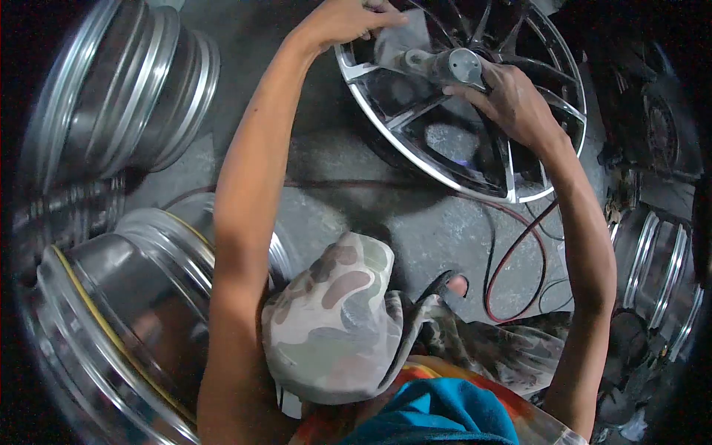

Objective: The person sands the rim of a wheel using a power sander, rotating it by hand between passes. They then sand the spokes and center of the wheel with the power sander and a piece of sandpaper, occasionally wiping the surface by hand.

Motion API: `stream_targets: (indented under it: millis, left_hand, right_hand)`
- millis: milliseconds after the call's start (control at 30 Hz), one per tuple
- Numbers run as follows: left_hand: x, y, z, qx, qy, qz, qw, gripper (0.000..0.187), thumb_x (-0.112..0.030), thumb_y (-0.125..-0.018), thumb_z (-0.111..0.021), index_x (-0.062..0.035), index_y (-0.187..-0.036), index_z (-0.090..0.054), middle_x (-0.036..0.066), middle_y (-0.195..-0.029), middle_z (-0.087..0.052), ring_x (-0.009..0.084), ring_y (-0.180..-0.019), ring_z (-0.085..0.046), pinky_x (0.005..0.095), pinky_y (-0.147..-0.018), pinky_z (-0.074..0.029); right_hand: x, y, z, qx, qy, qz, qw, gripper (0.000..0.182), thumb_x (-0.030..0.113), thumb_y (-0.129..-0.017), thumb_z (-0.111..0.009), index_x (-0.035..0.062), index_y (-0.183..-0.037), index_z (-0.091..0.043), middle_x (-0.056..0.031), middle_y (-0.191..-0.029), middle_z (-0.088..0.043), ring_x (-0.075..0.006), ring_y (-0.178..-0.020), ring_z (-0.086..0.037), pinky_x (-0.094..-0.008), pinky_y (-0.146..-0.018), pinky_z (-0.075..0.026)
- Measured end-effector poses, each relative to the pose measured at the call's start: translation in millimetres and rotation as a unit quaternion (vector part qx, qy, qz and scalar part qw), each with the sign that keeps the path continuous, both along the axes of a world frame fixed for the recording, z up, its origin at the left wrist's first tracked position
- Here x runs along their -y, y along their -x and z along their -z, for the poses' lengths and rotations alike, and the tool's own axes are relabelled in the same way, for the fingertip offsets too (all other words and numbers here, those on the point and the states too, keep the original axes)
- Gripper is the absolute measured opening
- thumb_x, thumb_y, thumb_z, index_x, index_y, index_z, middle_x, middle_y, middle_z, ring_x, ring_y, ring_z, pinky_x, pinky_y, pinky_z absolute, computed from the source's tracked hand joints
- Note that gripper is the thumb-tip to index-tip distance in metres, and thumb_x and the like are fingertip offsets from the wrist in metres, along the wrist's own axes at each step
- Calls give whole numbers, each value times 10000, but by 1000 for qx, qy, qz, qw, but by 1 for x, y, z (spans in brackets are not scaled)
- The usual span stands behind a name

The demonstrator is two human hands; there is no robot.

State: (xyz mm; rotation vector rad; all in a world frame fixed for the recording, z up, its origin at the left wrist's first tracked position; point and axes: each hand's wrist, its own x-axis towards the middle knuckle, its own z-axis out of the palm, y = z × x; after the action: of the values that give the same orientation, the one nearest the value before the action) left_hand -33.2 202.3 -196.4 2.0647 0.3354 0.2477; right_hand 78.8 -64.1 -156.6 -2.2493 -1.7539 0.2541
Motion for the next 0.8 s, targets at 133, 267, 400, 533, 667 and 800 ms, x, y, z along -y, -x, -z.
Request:
stream_targets:
  millis: [133, 267, 400, 533, 667, 800]
  left_hand:
    - [-5, 1, 21, 56, 169, -13, 984, 205, -190, -953, -750, 14, -949, -728, 59, -797, -719, 108, -685, -663, 262, -619, -528]
    - [4, 7, 18, 87, 235, -25, 968, 216, -209, -976, -728, 5, -946, -710, 49, -799, -710, 113, -681, -663, 263, -618, -549]
    - [16, 7, 3, 41, 199, -42, 978, 236, -218, -977, -724, 16, -960, -743, 49, -810, -715, 104, -680, -653, 263, -614, -547]
    - [17, 4, 7, 29, 109, -51, 992, 249, -227, -967, -732, 17, -987, -777, 39, -783, -711, 99, -677, -626, 271, -615, -515]
    - [28, 3, 18, 122, 92, -87, 984, 248, -223, -965, -730, 20, -984, -777, 23, -759, -703, 103, -680, -612, 281, -632, -495]
    - [32, 4, 23, 99, 132, -135, 977, 240, -205, -971, -720, 28, -1000, -766, 33, -826, -723, 101, -741, -620, 282, -661, -503]
  right_hand:
    - [7, -2, -1, 15, -50, -24, 998, 460, 407, -940, -717, 5, -1159, -668, -248, -849, -691, -465, -806, -664, -502, -701, -519]
    - [8, -6, -1, 19, -76, -10, 997, 456, 408, -936, -722, -12, -1106, -679, -256, -818, -672, -466, -777, -650, -490, -692, -507]
    - [9, -4, -5, -1, -63, 4, 998, 462, 419, -932, -726, -10, -1098, -682, -254, -806, -667, -462, -760, -643, -488, -691, -504]
    - [11, -3, -4, 9, -85, 4, 996, 474, 438, -931, -727, -12, -1072, -683, -243, -772, -652, -437, -715, -639, -475, -669, -498]
    - [13, -3, -4, -3, -79, 36, 996, 503, 477, -927, -723, -12, -1041, -685, -226, -725, -622, -415, -664, -615, -471, -649, -488]
    - [12, -1, -10, 13, -54, 52, 997, 523, 494, -926, -718, -15, -1041, -682, -230, -728, -624, -420, -666, -616, -474, -652, -488]
